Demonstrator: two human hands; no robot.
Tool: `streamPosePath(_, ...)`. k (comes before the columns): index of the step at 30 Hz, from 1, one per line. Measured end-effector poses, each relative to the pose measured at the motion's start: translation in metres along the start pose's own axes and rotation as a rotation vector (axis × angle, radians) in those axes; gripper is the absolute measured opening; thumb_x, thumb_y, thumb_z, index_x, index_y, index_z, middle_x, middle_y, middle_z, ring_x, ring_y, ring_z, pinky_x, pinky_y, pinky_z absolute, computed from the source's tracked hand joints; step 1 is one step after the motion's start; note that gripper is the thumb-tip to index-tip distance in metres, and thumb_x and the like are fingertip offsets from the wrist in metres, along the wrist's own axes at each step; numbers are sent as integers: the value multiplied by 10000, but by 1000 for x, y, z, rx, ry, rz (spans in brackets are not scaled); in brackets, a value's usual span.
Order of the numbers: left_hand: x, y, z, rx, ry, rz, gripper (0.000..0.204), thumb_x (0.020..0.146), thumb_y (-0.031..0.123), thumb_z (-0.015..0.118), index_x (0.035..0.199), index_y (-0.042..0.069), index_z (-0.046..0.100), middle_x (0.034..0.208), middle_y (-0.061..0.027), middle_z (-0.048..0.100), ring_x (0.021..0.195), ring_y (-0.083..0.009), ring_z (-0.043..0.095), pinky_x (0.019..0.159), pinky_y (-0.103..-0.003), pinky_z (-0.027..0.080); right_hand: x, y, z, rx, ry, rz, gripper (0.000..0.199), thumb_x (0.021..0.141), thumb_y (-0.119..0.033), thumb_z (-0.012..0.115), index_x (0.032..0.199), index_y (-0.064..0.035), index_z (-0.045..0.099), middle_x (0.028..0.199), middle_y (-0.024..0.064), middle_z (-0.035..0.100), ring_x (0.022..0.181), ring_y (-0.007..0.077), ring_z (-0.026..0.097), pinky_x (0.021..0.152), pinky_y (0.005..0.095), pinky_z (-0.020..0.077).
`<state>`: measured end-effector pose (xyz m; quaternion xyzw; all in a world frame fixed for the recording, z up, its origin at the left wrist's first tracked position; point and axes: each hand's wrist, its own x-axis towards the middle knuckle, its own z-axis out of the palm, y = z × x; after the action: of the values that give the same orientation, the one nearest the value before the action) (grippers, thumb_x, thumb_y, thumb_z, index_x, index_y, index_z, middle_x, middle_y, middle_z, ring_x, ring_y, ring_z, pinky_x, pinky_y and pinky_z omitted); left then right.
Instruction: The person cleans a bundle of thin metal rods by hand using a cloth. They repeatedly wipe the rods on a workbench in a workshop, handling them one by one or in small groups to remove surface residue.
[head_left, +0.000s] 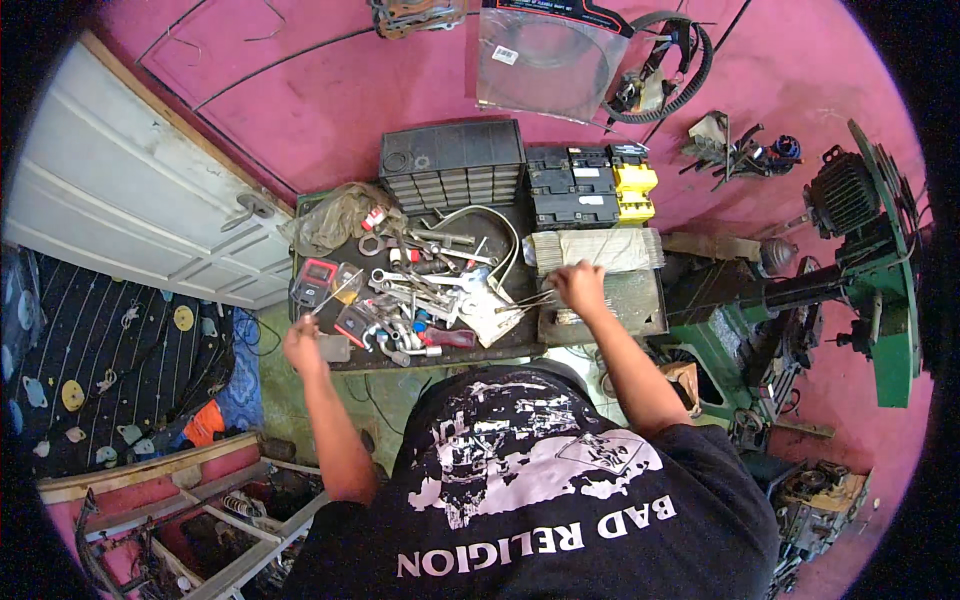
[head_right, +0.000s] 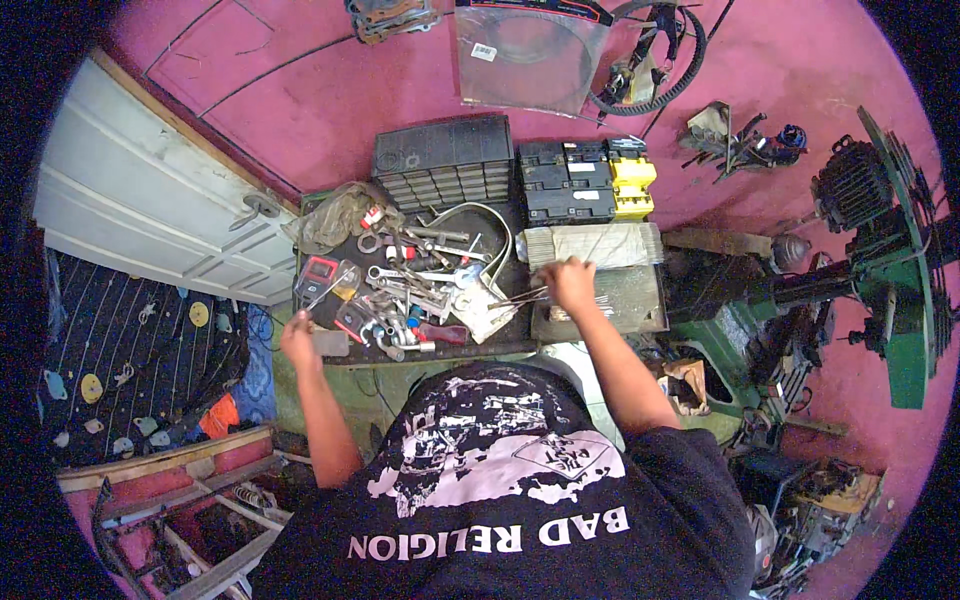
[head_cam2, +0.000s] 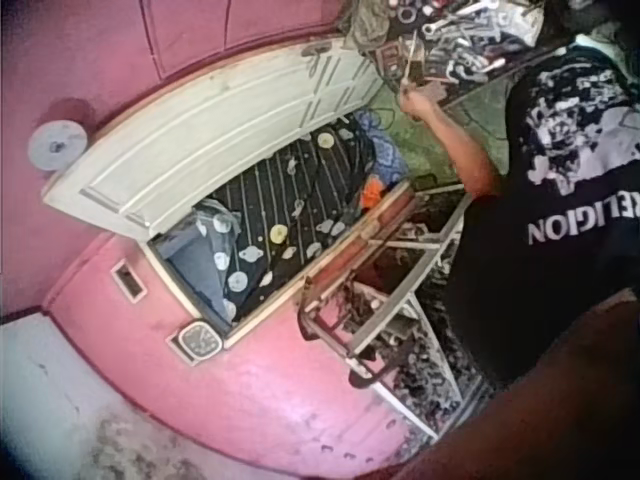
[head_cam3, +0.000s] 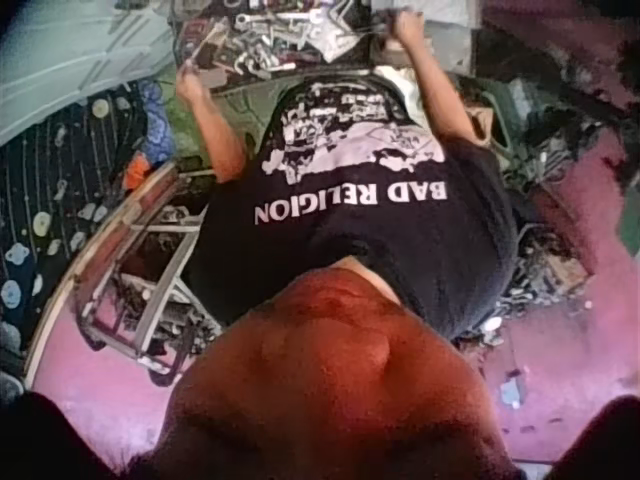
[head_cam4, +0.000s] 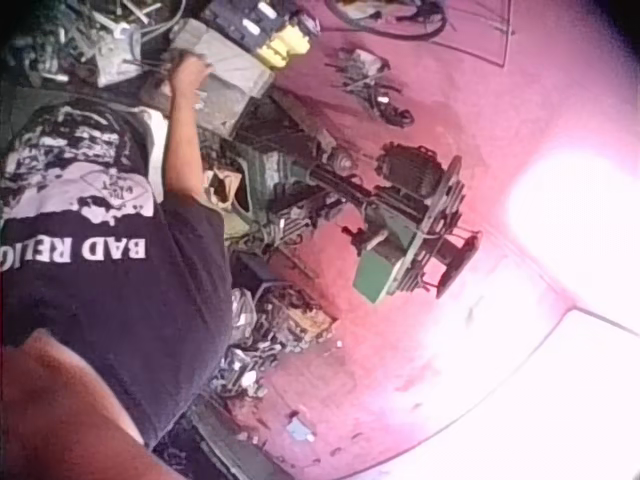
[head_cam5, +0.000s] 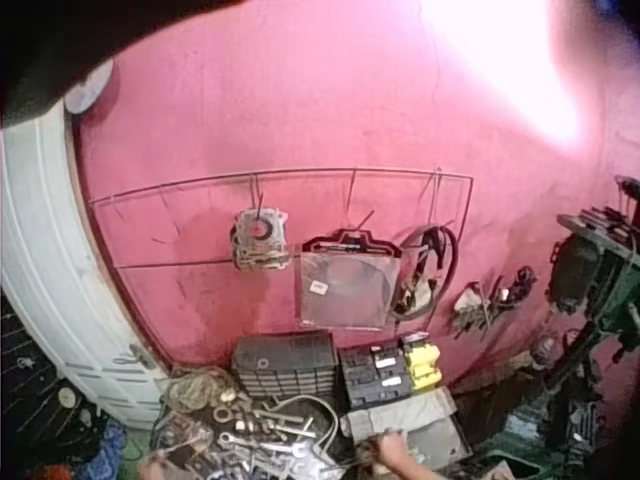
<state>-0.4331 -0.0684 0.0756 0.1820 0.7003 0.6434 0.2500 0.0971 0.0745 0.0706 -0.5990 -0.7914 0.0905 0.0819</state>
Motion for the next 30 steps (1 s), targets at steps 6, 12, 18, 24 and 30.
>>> streamPosePath(6,-34,-10,45,-26,-224,-135,110,895,80,707,980,10,699,850,-57,702,705,-94,581,673,-238,464,111,31,-13,-131,301,90,270,900,-224,616,1158,-246,690,1030,30,688,1046,257,575,910,561,349)
streamPosePath(12,-139,-22,129,172,-542,-141,127,893,62,704,988,-21,712,881,-64,719,770,-118,636,723,-256,500,96,51,-22,-76,339,143,532,878,-177,638,1388,-287,537,1112,16,680,1100,224,563,1016,606,295)
streamPosePath(18,-194,-47,193,270,-771,-120,142,884,81,728,938,-46,692,868,-86,732,742,-129,658,714,-268,519,-54,80,10,70,224,360,212,856,-278,684,1019,-144,705,954,66,713,980,271,623,923,537,359)
streamPosePath(24,-226,-41,250,538,-918,104,150,866,123,747,877,-21,705,807,-114,734,719,-155,687,685,-301,533,-103,76,28,135,-38,222,307,800,-412,747,911,-128,780,980,62,730,1025,256,615,877,477,382)
streamPosePath(30,-245,-36,276,585,-903,153,136,843,105,755,857,-20,704,788,-131,732,698,-171,697,664,-308,535,-88,67,62,-63,80,148,202,827,-341,706,887,-151,741,960,33,687,1000,234,592,907,511,341)
